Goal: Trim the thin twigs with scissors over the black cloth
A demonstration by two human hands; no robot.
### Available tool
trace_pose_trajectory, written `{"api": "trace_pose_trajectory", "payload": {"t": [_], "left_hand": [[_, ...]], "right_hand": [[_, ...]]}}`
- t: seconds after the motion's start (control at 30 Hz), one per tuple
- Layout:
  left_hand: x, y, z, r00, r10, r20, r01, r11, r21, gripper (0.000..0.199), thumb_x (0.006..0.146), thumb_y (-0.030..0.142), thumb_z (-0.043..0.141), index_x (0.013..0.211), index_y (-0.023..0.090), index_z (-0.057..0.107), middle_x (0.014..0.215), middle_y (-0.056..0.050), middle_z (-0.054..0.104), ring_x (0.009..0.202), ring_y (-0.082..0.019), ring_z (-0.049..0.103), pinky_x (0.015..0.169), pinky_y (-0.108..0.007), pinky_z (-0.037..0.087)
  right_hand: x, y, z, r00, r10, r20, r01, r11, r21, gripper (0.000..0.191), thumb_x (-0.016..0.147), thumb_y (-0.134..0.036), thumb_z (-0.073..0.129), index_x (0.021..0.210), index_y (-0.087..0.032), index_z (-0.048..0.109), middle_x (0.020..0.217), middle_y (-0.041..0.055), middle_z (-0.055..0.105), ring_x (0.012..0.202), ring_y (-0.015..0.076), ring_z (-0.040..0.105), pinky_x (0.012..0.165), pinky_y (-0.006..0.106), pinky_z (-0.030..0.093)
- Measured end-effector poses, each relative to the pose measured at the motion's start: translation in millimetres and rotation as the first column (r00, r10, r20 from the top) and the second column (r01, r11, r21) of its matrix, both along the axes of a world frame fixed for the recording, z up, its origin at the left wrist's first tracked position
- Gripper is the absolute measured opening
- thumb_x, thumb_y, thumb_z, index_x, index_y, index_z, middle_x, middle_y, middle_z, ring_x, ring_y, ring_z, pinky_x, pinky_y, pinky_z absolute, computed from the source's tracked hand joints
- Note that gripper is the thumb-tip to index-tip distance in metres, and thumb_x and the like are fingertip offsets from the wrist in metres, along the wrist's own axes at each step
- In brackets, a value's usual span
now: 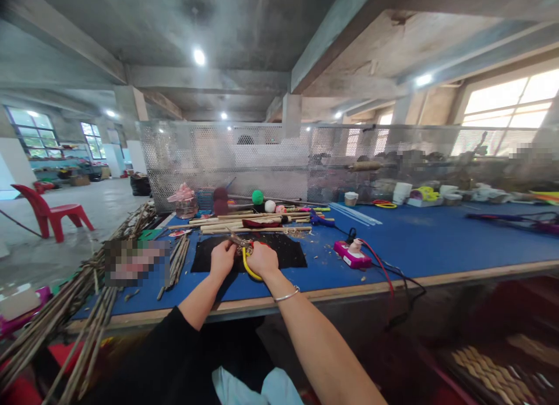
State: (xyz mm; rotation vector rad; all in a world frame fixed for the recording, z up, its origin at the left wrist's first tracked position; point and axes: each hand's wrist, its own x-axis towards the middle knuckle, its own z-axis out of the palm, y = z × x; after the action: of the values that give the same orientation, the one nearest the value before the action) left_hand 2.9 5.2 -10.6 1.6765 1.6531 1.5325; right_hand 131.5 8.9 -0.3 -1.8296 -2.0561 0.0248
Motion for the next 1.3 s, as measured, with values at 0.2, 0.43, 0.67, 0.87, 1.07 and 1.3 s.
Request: {"api": "trace_pose_trajectory", "payload": {"t": [0.2,0.43,0.67,0.87,1.07,1.3], "left_hand": [[-0.9,12.2,-11.5,0.965,-0.105,0.241,0.129,0.988,-0.083,0.025,0.077,0.028,0.047,0.080,0.012,0.067,0.066,-0.004,0.065,0.053,-0.011,0.056,0.052,-0.020,0.041],[-2.1,15.4,-16.6,0.988,-0.118,0.103,0.128,0.987,-0.096,0.028,0.078,0.032,0.046,0.067,0.014,0.065,0.059,-0.004,0.064,0.054,-0.012,0.057,0.054,-0.021,0.040],[-3.5,2.0,-1.9,0.991,-0.013,-0.132,0.007,0.999,-0.045,0.028,0.080,0.029,0.045,0.069,0.015,0.066,0.064,-0.005,0.066,0.060,-0.013,0.057,0.055,-0.021,0.035],[-3.4,-0.2,1.1,0.991,-0.009,-0.134,0.005,1.000,-0.030,0.029,0.080,0.029,0.044,0.076,0.015,0.069,0.068,-0.005,0.067,0.063,-0.014,0.057,0.058,-0.021,0.036],[-5.0,1.2,-0.8,0.990,0.011,-0.143,-0.017,0.999,-0.044,0.026,0.078,0.024,0.045,0.077,0.015,0.068,0.071,-0.006,0.068,0.065,-0.013,0.057,0.061,-0.021,0.037],[-3.9,13.8,-10.4,0.995,-0.074,0.068,0.076,0.997,-0.032,0.026,0.080,0.025,0.043,0.081,0.013,0.066,0.076,-0.007,0.067,0.068,-0.014,0.058,0.066,-0.024,0.043]], "right_hand": [[1.7,1.4,-5.1,1.000,0.009,-0.009,-0.009,0.999,0.036,0.021,0.077,-0.029,0.044,0.090,-0.019,0.057,0.088,0.0077,0.066,0.081,0.0216,0.062,0.065,0.027,0.040],[0.9,2.0,-6.7,0.999,0.032,0.016,-0.034,0.993,0.114,0.023,0.077,-0.028,0.046,0.094,-0.014,0.053,0.094,0.0119,0.063,0.086,0.0207,0.059,0.071,0.027,0.038],[1.4,3.0,-5.2,0.998,0.058,0.005,-0.058,0.998,0.037,0.021,0.080,-0.030,0.042,0.094,-0.018,0.053,0.090,0.0088,0.065,0.084,0.0210,0.061,0.068,0.027,0.039],[1.8,1.3,-2.8,0.999,0.030,0.017,-0.030,1.000,-0.007,0.021,0.079,-0.029,0.042,0.092,-0.019,0.056,0.089,0.0087,0.066,0.082,0.0226,0.063,0.065,0.028,0.041],[1.2,-1.3,-3.5,1.000,0.023,0.008,-0.023,0.999,-0.024,0.023,0.078,-0.028,0.044,0.094,-0.020,0.059,0.092,0.0088,0.066,0.083,0.0221,0.063,0.066,0.027,0.041],[4.7,4.4,-8.3,1.000,0.001,-0.016,-0.001,1.000,-0.014,0.024,0.075,-0.025,0.045,0.095,-0.021,0.058,0.094,0.0072,0.065,0.089,0.0206,0.060,0.070,0.026,0.040]]}}
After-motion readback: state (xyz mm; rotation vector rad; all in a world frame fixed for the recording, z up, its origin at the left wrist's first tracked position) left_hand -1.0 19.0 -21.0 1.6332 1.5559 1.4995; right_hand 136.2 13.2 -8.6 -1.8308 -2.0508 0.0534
